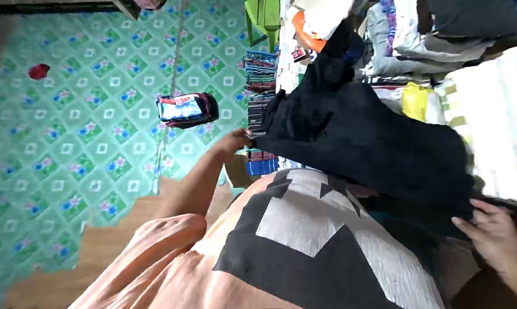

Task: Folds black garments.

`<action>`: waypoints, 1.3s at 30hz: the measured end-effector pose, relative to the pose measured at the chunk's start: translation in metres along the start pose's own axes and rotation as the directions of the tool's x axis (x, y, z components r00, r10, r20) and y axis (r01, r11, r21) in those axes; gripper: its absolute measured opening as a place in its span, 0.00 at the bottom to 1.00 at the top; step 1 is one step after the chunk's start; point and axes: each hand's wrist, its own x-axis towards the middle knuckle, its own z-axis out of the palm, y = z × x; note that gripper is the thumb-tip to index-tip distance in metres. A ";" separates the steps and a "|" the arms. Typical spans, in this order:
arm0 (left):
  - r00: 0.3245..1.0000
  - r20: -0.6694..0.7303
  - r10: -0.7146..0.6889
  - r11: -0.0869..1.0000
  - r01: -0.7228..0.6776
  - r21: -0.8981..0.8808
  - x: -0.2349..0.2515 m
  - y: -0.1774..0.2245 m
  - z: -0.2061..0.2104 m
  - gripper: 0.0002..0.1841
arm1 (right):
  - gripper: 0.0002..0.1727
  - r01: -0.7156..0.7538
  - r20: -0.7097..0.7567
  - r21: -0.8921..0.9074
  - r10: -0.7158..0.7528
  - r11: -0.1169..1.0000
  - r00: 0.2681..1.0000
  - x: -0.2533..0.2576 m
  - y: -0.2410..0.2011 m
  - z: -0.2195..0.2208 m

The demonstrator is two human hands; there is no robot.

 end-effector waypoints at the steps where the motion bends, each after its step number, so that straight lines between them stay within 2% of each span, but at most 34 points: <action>1: 0.998 0.018 -0.058 0.998 0.058 -0.007 0.003 -0.012 0.006 0.21 | 0.43 -0.001 0.016 0.010 0.001 1.000 1.000 0.003 0.008 0.001; 4: 0.987 0.071 -0.147 0.989 0.144 0.034 0.014 -0.025 0.021 0.25 | 0.45 -0.063 0.030 -0.010 0.063 0.998 0.998 0.012 0.006 0.001; 6: 0.990 0.053 -0.132 0.962 0.115 0.247 0.024 -0.013 0.027 0.26 | 0.44 -0.095 -0.006 -0.107 0.095 0.990 0.995 0.018 -0.005 0.002; 8: 0.999 -0.046 0.008 0.862 0.016 0.506 0.040 0.009 0.034 0.24 | 0.38 -0.158 -0.086 -0.169 0.145 0.973 0.986 0.023 -0.029 0.005; 10: 0.972 -0.069 0.225 0.749 -0.128 0.650 0.054 0.041 0.045 0.20 | 0.32 -0.211 -0.199 -0.177 0.175 0.961 0.964 0.031 -0.057 0.013; 13: 0.898 0.095 0.429 0.589 -0.359 0.724 0.075 0.088 0.076 0.21 | 0.32 -0.148 -0.241 -0.155 0.108 0.977 0.964 0.062 -0.065 0.012; 15: 0.915 0.128 0.382 0.571 -0.343 0.746 0.094 0.109 0.095 0.31 | 0.32 -0.043 -0.214 -0.190 0.002 0.981 0.977 0.089 -0.064 0.008; 17: 0.964 0.065 0.259 0.629 -0.219 0.746 0.113 0.120 0.102 0.39 | 0.29 -0.028 -0.169 -0.234 -0.013 0.972 0.985 0.111 -0.085 0.016; 18: 0.978 0.042 0.206 0.650 -0.169 0.741 0.121 0.121 0.103 0.39 | 0.28 -0.047 -0.154 -0.256 0.007 0.965 0.988 0.122 -0.095 0.021; 19: 0.984 0.035 0.177 0.661 -0.145 0.736 0.125 0.122 0.102 0.34 | 0.27 -0.072 -0.149 -0.285 0.030 0.956 0.988 0.135 -0.101 0.025; 21: 0.971 0.070 0.227 0.642 -0.203 0.739 0.125 0.124 0.100 0.23 | 0.26 -0.138 -0.163 -0.336 0.087 0.932 0.983 0.156 -0.111 0.030; 22: 0.944 0.118 0.309 0.622 -0.294 0.725 0.121 0.123 0.098 0.19 | 0.26 -0.158 -0.175 -0.358 0.100 0.920 0.979 0.165 -0.112 0.031; 23: 0.888 0.186 0.421 0.605 -0.428 0.671 0.114 0.120 0.094 0.15 | 0.25 -0.173 -0.178 -0.379 0.111 0.909 0.978 0.174 -0.111 0.031; 25: 0.735 0.359 0.575 0.585 -0.677 0.447 0.093 0.111 0.084 0.04 | 0.25 -0.196 -0.177 -0.452 0.128 0.870 0.976 0.192 -0.108 0.032; 27: 0.667 0.547 0.506 0.569 -0.735 0.369 0.072 0.097 0.075 0.07 | 0.24 -0.197 -0.153 -0.550 0.134 0.811 0.979 0.209 -0.102 0.036; 29: 0.683 0.682 0.263 0.460 -0.710 0.534 0.059 0.078 0.074 0.09 | 0.24 -0.166 -0.099 -0.639 0.134 0.751 0.986 0.225 -0.094 0.042; 30: 0.707 0.695 0.131 0.428 -0.673 0.603 0.055 0.071 0.076 0.14 | 0.25 -0.129 -0.062 -0.677 0.119 0.725 0.991 0.234 -0.088 0.044; 31: 0.721 0.691 0.063 0.439 -0.641 0.629 0.054 0.069 0.080 0.19 | 0.27 -0.096 -0.018 -0.705 0.119 0.703 0.993 0.242 -0.082 0.047; 33: 0.779 0.622 0.081 0.535 -0.561 0.632 0.058 0.080 0.081 0.23 | 0.32 -0.041 0.087 -0.755 0.162 0.654 0.983 0.254 -0.073 0.051; 35: 0.842 0.512 0.166 0.597 -0.500 0.628 0.074 0.104 0.080 0.20 | 0.32 -0.013 0.155 -0.788 0.217 0.616 0.964 0.261 -0.071 0.053; 37: 0.900 0.358 0.248 0.702 -0.421 0.575 0.098 0.127 0.080 0.19 | 0.26 -0.014 0.167 -0.801 0.245 0.599 0.955 0.267 -0.071 0.051; 39: 0.950 0.187 0.249 0.830 -0.309 0.465 0.127 0.140 0.080 0.21 | 0.14 0.013 0.169 -0.813 0.215 0.582 0.962 0.273 -0.069 0.042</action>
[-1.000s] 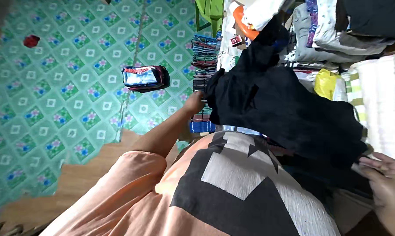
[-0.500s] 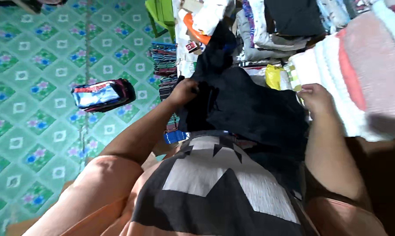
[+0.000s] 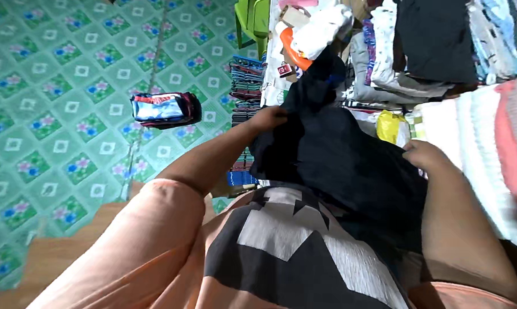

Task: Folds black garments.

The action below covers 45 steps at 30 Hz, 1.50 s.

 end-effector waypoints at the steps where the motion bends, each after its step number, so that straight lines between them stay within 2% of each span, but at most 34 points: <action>1: 0.997 -0.043 -0.062 0.995 0.058 -0.086 0.015 0.002 -0.003 0.24 | 0.11 0.018 -0.016 -0.019 -0.018 1.000 1.000 -0.002 0.002 -0.006; 4: 0.965 -0.089 -0.247 0.933 0.211 -0.293 0.050 0.008 -0.005 0.30 | 0.11 0.011 -0.029 0.031 -0.010 0.999 1.000 -0.013 0.005 -0.021; 6: 0.953 -0.066 -0.295 0.917 0.263 -0.300 0.068 0.005 -0.003 0.30 | 0.14 -0.071 -0.009 0.140 0.073 0.988 0.997 -0.021 0.006 -0.019; 8: 0.941 -0.031 -0.336 0.905 0.313 -0.288 0.081 0.003 0.004 0.31 | 0.21 -0.160 -0.030 0.244 0.172 0.956 0.985 -0.017 0.015 -0.004; 11: 0.915 0.002 -0.404 0.872 0.386 -0.301 0.078 0.011 0.004 0.32 | 0.27 -0.213 -0.059 0.419 0.261 0.883 0.964 -0.013 0.016 0.017; 13: 0.936 -0.037 -0.350 0.903 0.326 -0.281 0.078 0.006 -0.001 0.29 | 0.31 -0.197 -0.037 0.411 0.232 0.890 0.972 -0.013 0.018 0.022; 14: 0.946 -0.050 -0.319 0.909 0.290 -0.300 0.077 0.005 -0.005 0.29 | 0.30 -0.174 -0.026 0.375 0.198 0.911 0.980 -0.013 0.020 0.022; 17: 0.955 -0.093 -0.282 0.848 0.203 -0.490 0.070 0.004 -0.017 0.26 | 0.15 -0.155 -0.027 0.231 0.165 0.961 0.986 -0.018 0.013 0.008; 18: 0.954 -0.112 -0.278 0.820 0.176 -0.544 0.068 0.004 -0.021 0.25 | 0.13 -0.159 -0.034 0.200 0.169 0.967 0.985 -0.018 0.009 0.003; 22: 0.961 -0.156 -0.226 0.746 0.068 -0.663 0.064 -0.003 -0.029 0.24 | 0.19 -0.228 -0.020 0.213 0.237 0.950 0.971 -0.017 0.008 -0.001; 25: 0.970 -0.178 -0.168 0.782 0.021 -0.623 0.056 -0.003 -0.031 0.24 | 0.23 -0.204 -0.028 0.343 0.227 0.917 0.973 -0.016 0.015 0.009; 28: 0.960 -0.209 -0.187 0.839 0.045 -0.543 0.048 0.000 -0.031 0.35 | 0.28 -0.196 -0.080 0.468 0.262 0.862 0.962 -0.016 0.007 0.018; 30: 0.962 -0.220 -0.164 0.877 0.041 -0.478 0.040 0.003 -0.032 0.40 | 0.31 -0.244 -0.051 0.383 0.285 0.891 0.957 -0.013 0.003 0.020; 33: 0.968 -0.239 -0.081 0.911 -0.025 -0.412 0.028 0.009 -0.038 0.23 | 0.28 -0.277 -0.016 0.180 0.284 0.944 0.959 -0.008 -0.001 0.014; 34: 0.971 -0.228 -0.073 0.912 -0.028 -0.408 0.023 0.012 -0.041 0.20 | 0.27 -0.276 -0.039 0.197 0.289 0.941 0.957 -0.012 -0.003 0.009; 36: 0.976 -0.204 -0.072 0.886 -0.032 -0.462 0.016 0.015 -0.044 0.18 | 0.29 -0.291 -0.116 0.346 0.349 0.892 0.930 -0.030 -0.010 -0.001; 38: 0.977 -0.202 -0.064 0.833 -0.059 -0.550 0.006 0.015 -0.047 0.18 | 0.32 -0.221 -0.224 0.530 0.387 0.818 0.895 -0.050 -0.014 -0.013; 39: 0.979 -0.199 -0.046 0.802 -0.082 -0.591 -0.002 0.015 -0.048 0.18 | 0.34 -0.134 -0.297 0.611 0.383 0.780 0.875 -0.058 -0.009 -0.016; 41: 0.981 -0.193 -0.006 0.766 -0.119 -0.632 -0.029 0.015 -0.052 0.18 | 0.30 0.147 -0.485 0.682 0.293 0.717 0.824 -0.080 0.006 -0.019; 43: 0.987 -0.162 0.015 0.765 -0.116 -0.634 -0.062 0.013 -0.054 0.18 | 0.20 0.516 -0.700 0.575 0.056 0.635 0.712 -0.112 0.030 -0.014; 44: 0.991 -0.129 0.021 0.786 -0.096 -0.611 -0.079 0.010 -0.052 0.17 | 0.14 0.614 -0.751 0.480 -0.069 0.627 0.657 -0.132 0.044 -0.008; 45: 0.997 -0.078 0.018 0.826 -0.058 -0.561 -0.095 0.007 -0.048 0.17 | 0.09 0.638 -0.752 0.397 -0.165 0.660 0.639 -0.152 0.057 0.000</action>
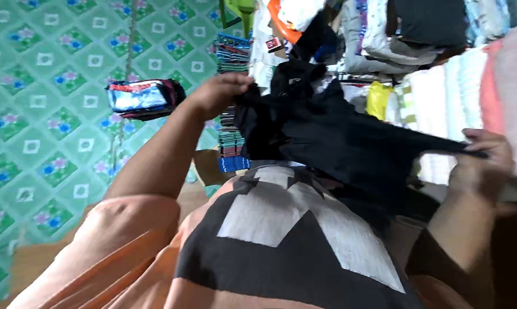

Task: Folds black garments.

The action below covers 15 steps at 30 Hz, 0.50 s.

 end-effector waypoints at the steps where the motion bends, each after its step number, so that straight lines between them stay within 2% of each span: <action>1: 0.998 0.045 -0.042 0.996 0.039 0.084 -0.016 -0.009 0.001 0.16 | 0.06 -0.006 0.075 -0.086 0.012 0.996 0.997 -0.022 -0.001 -0.010; 3: 0.974 0.148 -0.171 0.952 0.125 0.279 -0.037 -0.038 0.004 0.18 | 0.07 -0.136 0.202 -0.286 0.199 0.949 0.959 -0.060 -0.011 -0.015; 4: 0.956 0.176 -0.234 0.908 0.150 0.392 -0.043 -0.055 0.008 0.23 | 0.11 -0.235 0.196 -0.372 0.323 0.898 0.926 -0.073 -0.015 -0.011; 5: 0.949 0.172 -0.265 0.851 0.146 0.505 -0.047 -0.074 0.013 0.26 | 0.14 -0.358 0.148 -0.373 0.435 0.856 0.888 -0.084 -0.020 -0.004; 6: 0.957 0.133 -0.257 0.783 0.126 0.609 -0.050 -0.087 0.018 0.27 | 0.16 -0.481 0.076 -0.267 0.516 0.835 0.853 -0.091 -0.021 0.002; 8: 0.992 -0.023 -0.125 0.676 0.103 0.730 -0.053 -0.103 0.029 0.25 | 0.16 -0.620 -0.010 0.071 0.623 0.781 0.782 -0.100 -0.021 0.016; 9: 0.995 -0.097 -0.019 0.655 0.085 0.751 -0.054 -0.105 0.036 0.24 | 0.16 -0.670 0.000 0.196 0.684 0.716 0.730 -0.102 -0.022 0.021; 11: 0.974 -0.133 0.184 0.634 -0.014 0.773 -0.060 -0.106 0.052 0.25 | 0.23 -0.747 0.080 0.266 0.758 0.610 0.648 -0.103 -0.025 0.032; 13: 0.954 -0.011 0.300 0.570 -0.169 0.804 -0.066 -0.111 0.068 0.28 | 0.30 -0.795 0.155 0.228 0.785 0.562 0.600 -0.101 -0.029 0.044; 15: 0.953 0.164 0.254 0.481 -0.271 0.833 -0.067 -0.124 0.081 0.30 | 0.30 -0.810 0.183 0.228 0.794 0.540 0.580 -0.097 -0.035 0.054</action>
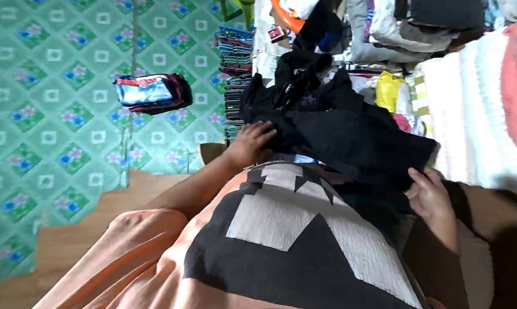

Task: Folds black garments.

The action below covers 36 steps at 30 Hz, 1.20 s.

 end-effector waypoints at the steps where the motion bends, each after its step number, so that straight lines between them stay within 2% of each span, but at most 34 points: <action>1: 0.996 0.083 0.015 0.999 -0.018 0.035 -0.001 -0.001 0.009 0.31 | 0.31 -0.011 0.001 0.010 0.011 1.000 1.000 -0.001 -0.002 0.003; 3: 0.989 0.149 -0.001 0.998 -0.008 0.061 -0.003 -0.003 0.017 0.33 | 0.31 -0.013 -0.048 0.035 0.015 0.999 0.999 0.000 -0.004 0.006; 6: 0.999 0.031 -0.026 1.000 0.026 -0.006 -0.010 -0.007 0.010 0.30 | 0.29 0.010 -0.102 0.013 -0.009 1.000 0.995 -0.003 -0.018 0.005; 8: 0.997 -0.053 -0.064 0.992 0.057 -0.116 -0.017 -0.010 0.000 0.27 | 0.27 0.079 -0.055 0.060 -0.075 0.995 0.996 -0.010 -0.033 0.001; 10: 0.981 -0.085 -0.176 0.935 0.139 -0.325 -0.021 -0.012 -0.014 0.24 | 0.23 0.201 0.047 0.188 -0.213 0.961 0.976 -0.018 -0.053 0.001; 11: 0.965 -0.055 -0.257 0.854 0.200 -0.480 -0.022 -0.012 -0.022 0.23 | 0.20 0.266 0.093 0.238 -0.295 0.934 0.951 -0.023 -0.066 0.004; 12: 0.942 -0.012 -0.335 0.721 0.248 -0.647 -0.021 -0.012 -0.029 0.23 | 0.18 0.335 0.130 0.274 -0.380 0.902 0.916 -0.028 -0.081 0.011; 14: 0.912 0.079 -0.402 0.400 0.252 -0.881 -0.016 -0.012 -0.039 0.25 | 0.20 0.478 0.194 0.298 -0.542 0.827 0.817 -0.041 -0.115 0.039; 17: 0.941 0.139 -0.308 0.069 0.168 -0.983 -0.001 -0.010 -0.044 0.32 | 0.27 0.621 0.333 0.225 -0.658 0.751 0.675 -0.074 -0.155 0.116; 20: 0.949 0.195 -0.248 -0.208 0.145 -0.967 0.014 -0.017 -0.030 0.43 | 0.28 0.738 0.588 0.153 -0.661 0.657 0.466 -0.082 -0.162 0.192; 21: 0.941 0.205 -0.269 -0.264 0.133 -0.955 0.015 -0.019 -0.023 0.46 | 0.29 0.757 0.641 0.103 -0.625 0.646 0.446 -0.077 -0.160 0.207; 22: 0.922 0.213 -0.323 -0.304 0.112 -0.946 0.015 -0.020 -0.017 0.46 | 0.28 0.736 0.659 0.042 -0.572 0.675 0.487 -0.071 -0.157 0.215; 25: 0.887 0.208 -0.413 -0.389 0.034 -0.920 0.009 -0.031 0.002 0.46 | 0.21 0.456 0.551 -0.109 -0.328 0.883 0.767 -0.052 -0.133 0.216; 27: 0.887 0.220 -0.405 -0.427 0.030 -0.904 0.003 -0.035 0.007 0.44 | 0.22 0.330 0.456 -0.148 -0.232 0.932 0.859 -0.045 -0.101 0.210; 29: 0.903 0.215 -0.372 -0.452 0.026 -0.891 -0.001 -0.035 0.006 0.43 | 0.29 0.292 0.427 -0.166 -0.198 0.942 0.882 -0.048 -0.069 0.201; 32: 0.929 0.191 -0.316 -0.447 0.032 -0.894 -0.003 -0.028 -0.002 0.41 | 0.47 0.145 0.411 -0.121 -0.084 0.982 0.908 -0.048 -0.044 0.206; 34: 0.909 0.259 -0.327 -0.361 0.133 -0.923 -0.001 -0.028 -0.006 0.39 | 0.54 0.018 0.408 -0.094 0.022 0.995 0.913 -0.043 -0.035 0.215; 36: 0.869 0.322 -0.376 -0.278 0.226 -0.934 0.004 -0.036 -0.003 0.38 | 0.56 -0.061 0.381 -0.097 0.094 0.993 0.920 -0.034 -0.027 0.224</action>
